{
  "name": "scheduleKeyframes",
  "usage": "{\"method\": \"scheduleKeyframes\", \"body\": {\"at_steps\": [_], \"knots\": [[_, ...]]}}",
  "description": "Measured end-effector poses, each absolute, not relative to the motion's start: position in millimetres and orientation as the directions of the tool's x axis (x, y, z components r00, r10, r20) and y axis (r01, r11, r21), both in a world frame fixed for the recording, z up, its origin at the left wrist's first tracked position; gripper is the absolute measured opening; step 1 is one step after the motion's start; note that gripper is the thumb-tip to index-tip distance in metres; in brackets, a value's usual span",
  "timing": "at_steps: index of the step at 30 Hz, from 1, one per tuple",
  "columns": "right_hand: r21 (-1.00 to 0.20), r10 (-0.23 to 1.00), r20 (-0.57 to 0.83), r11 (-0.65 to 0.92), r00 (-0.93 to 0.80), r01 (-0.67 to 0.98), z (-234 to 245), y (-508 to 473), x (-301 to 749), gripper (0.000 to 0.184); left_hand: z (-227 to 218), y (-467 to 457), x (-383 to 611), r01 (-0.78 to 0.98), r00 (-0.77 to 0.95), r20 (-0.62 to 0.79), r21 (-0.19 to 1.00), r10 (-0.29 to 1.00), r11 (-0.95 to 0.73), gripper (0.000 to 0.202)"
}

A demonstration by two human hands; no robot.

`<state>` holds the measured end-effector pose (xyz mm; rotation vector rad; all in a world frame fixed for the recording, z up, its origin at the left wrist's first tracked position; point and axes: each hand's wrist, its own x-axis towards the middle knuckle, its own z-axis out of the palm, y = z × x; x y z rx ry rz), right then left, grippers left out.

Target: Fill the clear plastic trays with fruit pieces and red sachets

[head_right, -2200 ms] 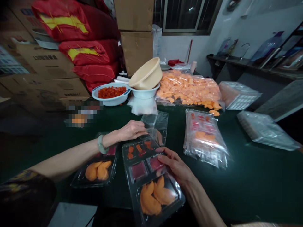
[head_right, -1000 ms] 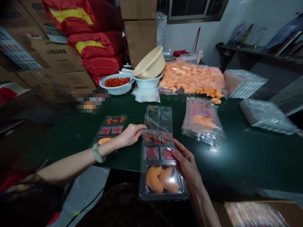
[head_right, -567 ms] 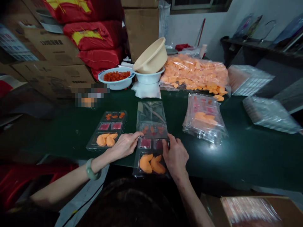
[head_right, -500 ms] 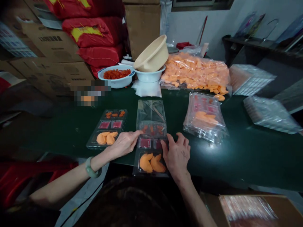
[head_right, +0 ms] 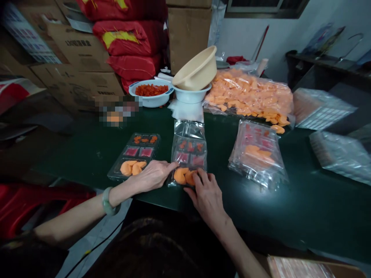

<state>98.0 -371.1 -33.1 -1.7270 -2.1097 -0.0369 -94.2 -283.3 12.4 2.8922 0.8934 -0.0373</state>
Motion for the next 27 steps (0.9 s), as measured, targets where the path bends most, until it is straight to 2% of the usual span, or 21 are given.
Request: {"method": "scheduleKeyframes", "body": {"at_steps": [3, 7, 11, 13, 16, 18, 22, 27], "knots": [[-0.218, 0.943, 0.326, 0.135, -0.058, 0.966, -31.4, -350.7, 92.2, 0.023, 13.7, -282.5, -93.6, 0.576, 0.818, -0.065, 0.089, 0.572, -0.813, 0.044], [-0.189, 0.957, 0.29, 0.064, -0.007, 0.98, -20.4, -333.3, 89.5, 0.045, 11.3, -279.6, -94.1, 0.609, 0.793, -0.049, 0.029, 0.607, -0.793, 0.048], [0.014, 0.943, 0.306, 0.134, -0.132, 0.991, -5.6, -322.6, 92.4, 0.036, 11.5, -277.3, -95.4, 0.615, 0.789, -0.039, 0.028, 0.613, -0.788, 0.039], [0.046, 0.923, 0.298, 0.24, -0.243, 0.97, -2.9, -311.6, 96.7, 0.034, 12.5, -275.8, -94.8, 0.634, 0.773, -0.032, 0.012, 0.634, -0.773, 0.035], [-0.04, 0.88, 0.259, 0.421, -0.398, 0.906, -5.0, -292.4, 101.8, 0.03, 14.5, -274.4, -93.8, 0.668, 0.743, -0.023, -0.017, 0.668, -0.744, 0.037], [-0.1, 0.868, 0.259, 0.459, -0.423, 0.883, -7.8, -288.6, 100.4, 0.026, 15.7, -277.3, -94.9, 0.67, 0.742, -0.023, -0.02, 0.67, -0.742, 0.039], [-0.121, 0.898, 0.284, 0.381, -0.336, 0.917, -13.4, -322.1, 84.8, 0.013, 13.7, -298.1, -104.2, 0.628, 0.778, -0.031, -0.004, 0.628, -0.778, 0.044], [-0.108, 0.934, 0.307, 0.225, -0.183, 0.968, -15.9, -367.1, 64.1, 0.012, 5.2, -327.8, -113.4, 0.604, 0.797, -0.031, 0.062, 0.603, -0.795, 0.057]]}}
